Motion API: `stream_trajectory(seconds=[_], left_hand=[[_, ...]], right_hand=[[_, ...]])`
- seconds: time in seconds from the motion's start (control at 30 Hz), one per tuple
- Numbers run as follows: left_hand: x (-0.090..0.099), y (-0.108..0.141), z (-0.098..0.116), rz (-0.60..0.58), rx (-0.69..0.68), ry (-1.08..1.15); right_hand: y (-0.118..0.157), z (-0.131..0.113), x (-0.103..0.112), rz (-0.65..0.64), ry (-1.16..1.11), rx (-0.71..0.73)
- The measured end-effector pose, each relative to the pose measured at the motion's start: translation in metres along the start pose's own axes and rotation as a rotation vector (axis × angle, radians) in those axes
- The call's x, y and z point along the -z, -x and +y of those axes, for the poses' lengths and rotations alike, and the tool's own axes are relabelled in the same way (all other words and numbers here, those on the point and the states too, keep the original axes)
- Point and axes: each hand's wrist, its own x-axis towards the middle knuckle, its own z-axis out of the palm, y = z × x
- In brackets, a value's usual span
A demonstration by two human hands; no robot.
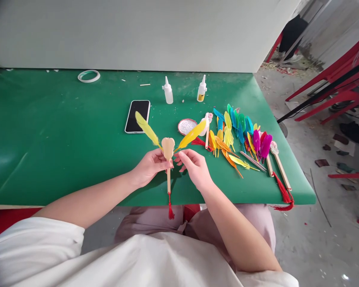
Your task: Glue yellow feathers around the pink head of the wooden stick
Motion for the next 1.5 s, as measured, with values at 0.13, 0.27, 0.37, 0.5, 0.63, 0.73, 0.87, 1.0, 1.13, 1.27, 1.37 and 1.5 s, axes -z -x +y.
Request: stream_trajectory(seconds=[0.13, 0.27, 0.37, 0.5, 0.63, 0.73, 0.87, 1.0, 1.13, 1.27, 1.37, 1.5], left_hand=[[-0.0012, -0.0002, -0.0004, 0.026, 0.015, -0.017], [-0.0017, -0.0006, 0.0, 0.028, 0.019, -0.022], [-0.0015, -0.0008, 0.0004, 0.027, 0.012, -0.03], [-0.0012, -0.0009, 0.0005, 0.03, 0.006, -0.047], [-0.0016, -0.001, 0.0005, 0.027, 0.016, -0.054], [-0.0019, -0.001, 0.0008, 0.024, 0.02, -0.052], [-0.0018, -0.0009, 0.0013, 0.025, 0.017, -0.052], [-0.0018, -0.0003, 0.0014, 0.021, 0.014, -0.042], [-0.0017, 0.0001, 0.0012, 0.011, 0.006, -0.02], [-0.0015, -0.0001, 0.0013, 0.018, 0.014, -0.028], [-0.0014, -0.0003, 0.0016, 0.02, 0.02, -0.031], [-0.0016, -0.0002, 0.0018, 0.017, 0.022, -0.026]], right_hand=[[0.0, 0.0002, -0.0014, -0.015, 0.025, -0.027], [0.0001, 0.0014, -0.0017, -0.02, 0.037, -0.03], [0.0006, 0.0015, -0.0019, -0.025, 0.044, -0.036], [0.0011, 0.0005, -0.0024, -0.031, 0.076, -0.036], [0.0011, 0.0007, -0.0028, -0.033, 0.099, -0.032], [0.0012, 0.0016, -0.0025, -0.038, 0.107, -0.024], [0.0013, 0.0028, -0.002, -0.041, 0.115, -0.016], [0.0013, 0.0032, -0.0022, -0.044, 0.113, -0.011], [0.0015, 0.0028, -0.0024, -0.041, 0.13, -0.01], [0.0019, 0.0026, -0.0024, -0.04, 0.136, -0.012], [0.0021, 0.003, -0.0023, -0.045, 0.141, -0.014], [0.0018, 0.0039, -0.002, -0.047, 0.149, -0.014]])
